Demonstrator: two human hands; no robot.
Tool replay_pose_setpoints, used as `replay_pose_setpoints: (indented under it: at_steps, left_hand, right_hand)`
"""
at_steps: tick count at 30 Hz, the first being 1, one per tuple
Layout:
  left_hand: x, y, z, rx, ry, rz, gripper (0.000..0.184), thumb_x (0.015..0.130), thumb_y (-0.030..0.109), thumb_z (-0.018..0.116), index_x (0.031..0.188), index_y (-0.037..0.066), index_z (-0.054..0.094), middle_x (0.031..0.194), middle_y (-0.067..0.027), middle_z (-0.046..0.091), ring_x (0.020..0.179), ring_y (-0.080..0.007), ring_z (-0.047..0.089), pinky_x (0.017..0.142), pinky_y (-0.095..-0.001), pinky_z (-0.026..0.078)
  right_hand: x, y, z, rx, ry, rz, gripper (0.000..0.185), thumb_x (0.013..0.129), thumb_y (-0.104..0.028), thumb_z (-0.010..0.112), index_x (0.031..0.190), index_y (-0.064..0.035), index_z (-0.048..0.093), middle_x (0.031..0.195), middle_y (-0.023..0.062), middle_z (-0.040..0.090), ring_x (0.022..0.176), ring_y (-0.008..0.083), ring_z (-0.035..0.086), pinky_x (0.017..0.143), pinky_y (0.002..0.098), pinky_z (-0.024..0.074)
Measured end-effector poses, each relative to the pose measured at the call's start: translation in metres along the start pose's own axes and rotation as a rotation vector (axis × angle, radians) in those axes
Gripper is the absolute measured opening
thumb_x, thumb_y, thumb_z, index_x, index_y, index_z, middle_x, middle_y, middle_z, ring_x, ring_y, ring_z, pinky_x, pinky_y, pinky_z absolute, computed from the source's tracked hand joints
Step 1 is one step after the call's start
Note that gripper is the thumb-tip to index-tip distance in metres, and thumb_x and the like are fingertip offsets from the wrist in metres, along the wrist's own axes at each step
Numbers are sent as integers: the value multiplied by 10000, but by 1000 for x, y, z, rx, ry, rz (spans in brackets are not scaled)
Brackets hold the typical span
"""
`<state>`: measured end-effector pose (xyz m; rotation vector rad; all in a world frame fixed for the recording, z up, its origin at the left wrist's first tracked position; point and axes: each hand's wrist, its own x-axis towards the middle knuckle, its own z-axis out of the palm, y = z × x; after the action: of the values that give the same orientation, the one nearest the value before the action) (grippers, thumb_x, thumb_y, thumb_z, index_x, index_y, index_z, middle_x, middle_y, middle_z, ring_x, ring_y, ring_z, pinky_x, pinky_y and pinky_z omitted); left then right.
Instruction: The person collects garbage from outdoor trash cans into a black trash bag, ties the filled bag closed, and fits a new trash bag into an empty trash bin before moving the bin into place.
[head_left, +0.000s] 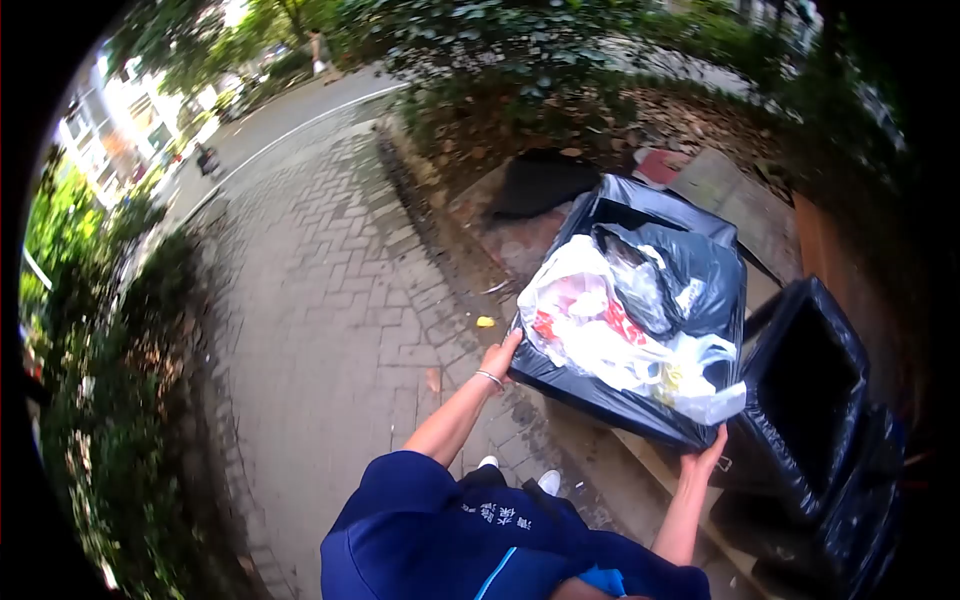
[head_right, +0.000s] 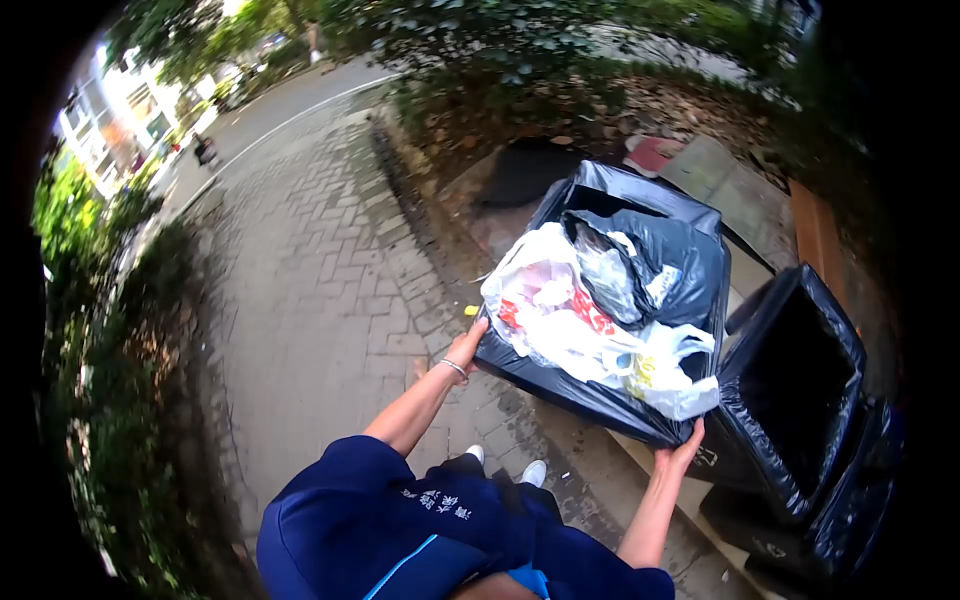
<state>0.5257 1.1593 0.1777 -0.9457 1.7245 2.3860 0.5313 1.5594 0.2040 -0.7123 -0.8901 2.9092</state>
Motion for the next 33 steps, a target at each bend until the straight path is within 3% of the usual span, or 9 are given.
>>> replay_pose_setpoints:
  at_steps: [4,7,10,12,16,19,23,25,33]
  left_hand:
    - [-80,-32,-23,-141,7,-38,662,690,523,565,934,-87,488,823,-115,583,666,-178,601,555,-287,509]
    - [-114,-83,-57,-31,100,-82,662,690,524,566,944,-82,490,834,-114,581,665,-164,593,545,-272,498]
    - [-166,-119,-72,-152,60,-18,683,680,555,556,928,-80,509,828,-102,581,651,-152,586,523,-261,489]
    - [-189,-145,-90,-177,96,-103,671,677,551,564,957,-56,496,820,-88,583,646,-142,585,515,-253,489]
    - [-271,-162,-106,-237,106,-204,652,675,540,573,981,-29,483,799,-77,581,641,-136,584,512,-246,490]
    - [-317,-185,-102,-205,158,-165,642,683,535,567,977,-30,484,787,-69,578,621,-131,579,510,-248,491]
    - [-370,-223,-103,-222,168,-101,529,746,443,541,967,-36,500,797,-88,583,612,-149,585,512,-267,494]
    - [-416,-219,-103,-23,164,-189,562,753,473,510,992,-35,491,813,-87,582,640,-135,582,513,-248,481]
    - [-529,-307,-98,-120,320,-220,582,732,510,516,1035,14,499,822,-65,578,656,-126,575,532,-231,473]
  right_hand:
    - [-19,0,-55,-58,-44,16,532,758,-395,482,1179,-78,412,1190,67,436,1072,244,424,891,378,352]
    - [-70,9,-74,-101,-17,18,529,760,-391,468,1180,-76,407,1195,76,428,1076,246,418,888,380,350]
    - [-111,14,-106,-150,-50,-40,558,764,-410,447,1203,-72,375,1212,77,411,1100,245,400,909,385,334]
    - [-133,8,-107,-206,-24,-10,576,750,-409,479,1201,-68,375,1221,77,400,1101,241,397,911,381,332]
    - [-176,-12,-103,-318,35,64,425,730,-349,554,1032,-54,511,1006,43,551,895,216,532,778,356,435]
    - [-222,-24,-143,-351,-12,109,465,739,-384,521,1065,-54,492,1047,55,533,927,227,518,794,365,430]
    - [-282,-27,-208,-246,103,118,507,738,-396,507,1122,-68,459,1116,74,487,994,252,478,818,389,415]
    - [-314,-34,-233,-254,163,106,526,742,-403,497,1140,-63,438,1152,76,459,1028,255,456,834,390,406]
    - [-390,-82,-309,-344,107,235,580,776,-492,431,1206,-109,360,1221,58,396,1098,240,401,864,365,384]
